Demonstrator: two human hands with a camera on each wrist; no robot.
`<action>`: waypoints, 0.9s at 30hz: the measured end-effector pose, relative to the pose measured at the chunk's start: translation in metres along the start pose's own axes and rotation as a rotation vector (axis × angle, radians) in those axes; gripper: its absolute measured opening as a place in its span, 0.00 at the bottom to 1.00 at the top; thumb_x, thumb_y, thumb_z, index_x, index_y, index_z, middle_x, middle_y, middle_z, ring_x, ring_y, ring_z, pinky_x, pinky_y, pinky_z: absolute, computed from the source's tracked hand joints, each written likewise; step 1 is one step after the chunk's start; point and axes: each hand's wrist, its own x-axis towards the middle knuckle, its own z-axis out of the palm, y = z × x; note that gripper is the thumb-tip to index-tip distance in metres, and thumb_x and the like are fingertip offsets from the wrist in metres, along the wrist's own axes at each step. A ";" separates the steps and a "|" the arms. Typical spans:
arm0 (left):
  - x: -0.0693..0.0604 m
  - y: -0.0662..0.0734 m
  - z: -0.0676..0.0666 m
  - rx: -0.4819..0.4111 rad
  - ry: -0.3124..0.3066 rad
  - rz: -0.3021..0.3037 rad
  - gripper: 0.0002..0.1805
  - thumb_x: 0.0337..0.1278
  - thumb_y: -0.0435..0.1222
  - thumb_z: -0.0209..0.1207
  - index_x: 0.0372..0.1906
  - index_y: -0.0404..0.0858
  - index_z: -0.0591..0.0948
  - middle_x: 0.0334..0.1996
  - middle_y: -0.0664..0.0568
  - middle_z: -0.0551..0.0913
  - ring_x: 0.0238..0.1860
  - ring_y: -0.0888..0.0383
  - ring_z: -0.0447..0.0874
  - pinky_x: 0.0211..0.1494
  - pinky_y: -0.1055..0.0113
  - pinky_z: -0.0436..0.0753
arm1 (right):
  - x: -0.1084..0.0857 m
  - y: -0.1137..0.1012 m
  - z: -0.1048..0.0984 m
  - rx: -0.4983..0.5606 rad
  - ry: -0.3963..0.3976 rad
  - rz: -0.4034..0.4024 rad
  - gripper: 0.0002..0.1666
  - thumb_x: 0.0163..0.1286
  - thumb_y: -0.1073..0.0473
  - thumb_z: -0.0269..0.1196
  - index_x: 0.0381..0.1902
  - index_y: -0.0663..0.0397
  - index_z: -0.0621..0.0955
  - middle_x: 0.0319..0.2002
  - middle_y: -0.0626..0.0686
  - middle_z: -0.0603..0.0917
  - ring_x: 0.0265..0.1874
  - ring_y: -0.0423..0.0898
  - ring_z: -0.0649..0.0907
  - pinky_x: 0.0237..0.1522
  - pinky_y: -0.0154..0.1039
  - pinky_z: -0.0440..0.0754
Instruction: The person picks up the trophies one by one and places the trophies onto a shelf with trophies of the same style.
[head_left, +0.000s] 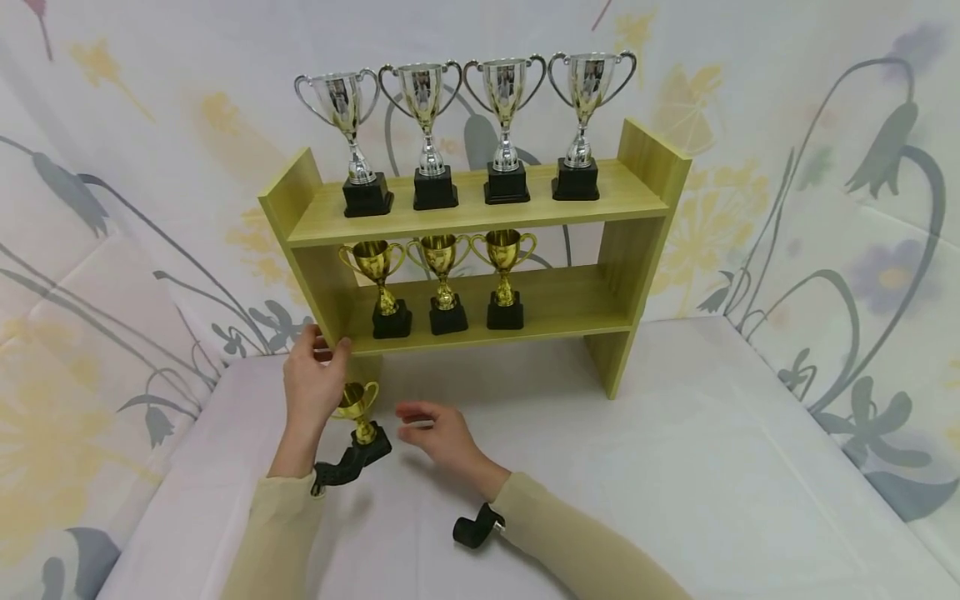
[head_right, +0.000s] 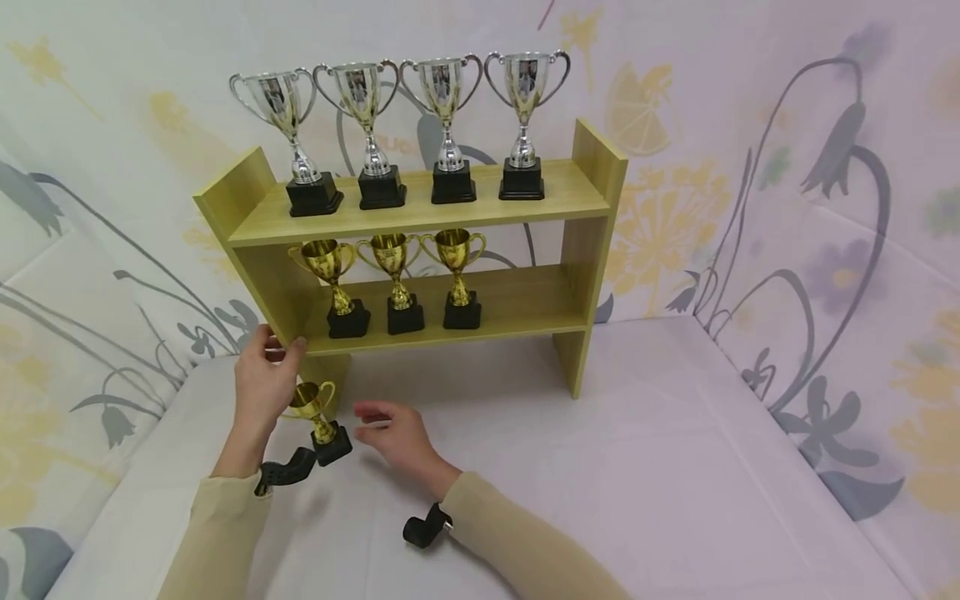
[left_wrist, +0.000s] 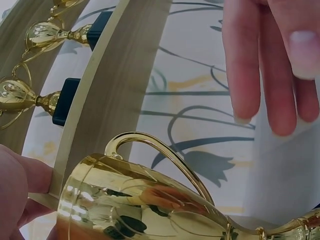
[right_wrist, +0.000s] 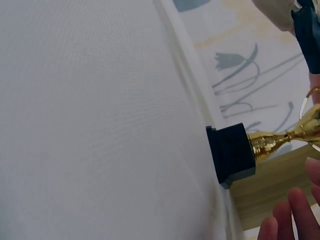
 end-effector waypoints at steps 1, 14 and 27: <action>0.000 0.000 0.000 -0.002 -0.002 -0.001 0.19 0.69 0.39 0.55 0.57 0.31 0.76 0.47 0.34 0.81 0.46 0.39 0.82 0.42 0.43 0.82 | 0.000 0.000 0.001 0.000 0.004 0.003 0.22 0.63 0.69 0.69 0.56 0.65 0.82 0.51 0.58 0.86 0.51 0.54 0.83 0.50 0.35 0.80; -0.001 0.000 -0.003 0.002 0.007 -0.005 0.18 0.68 0.39 0.55 0.56 0.31 0.76 0.46 0.34 0.80 0.46 0.39 0.81 0.43 0.43 0.82 | 0.008 0.003 0.024 0.079 -0.001 0.026 0.25 0.59 0.72 0.71 0.56 0.66 0.82 0.52 0.60 0.85 0.53 0.58 0.82 0.47 0.34 0.81; 0.000 0.001 -0.003 -0.002 -0.011 0.000 0.18 0.68 0.39 0.56 0.56 0.31 0.76 0.46 0.34 0.81 0.46 0.38 0.81 0.43 0.42 0.81 | 0.012 -0.001 0.041 0.034 0.052 0.060 0.20 0.61 0.64 0.73 0.52 0.56 0.86 0.48 0.49 0.87 0.51 0.49 0.83 0.44 0.32 0.82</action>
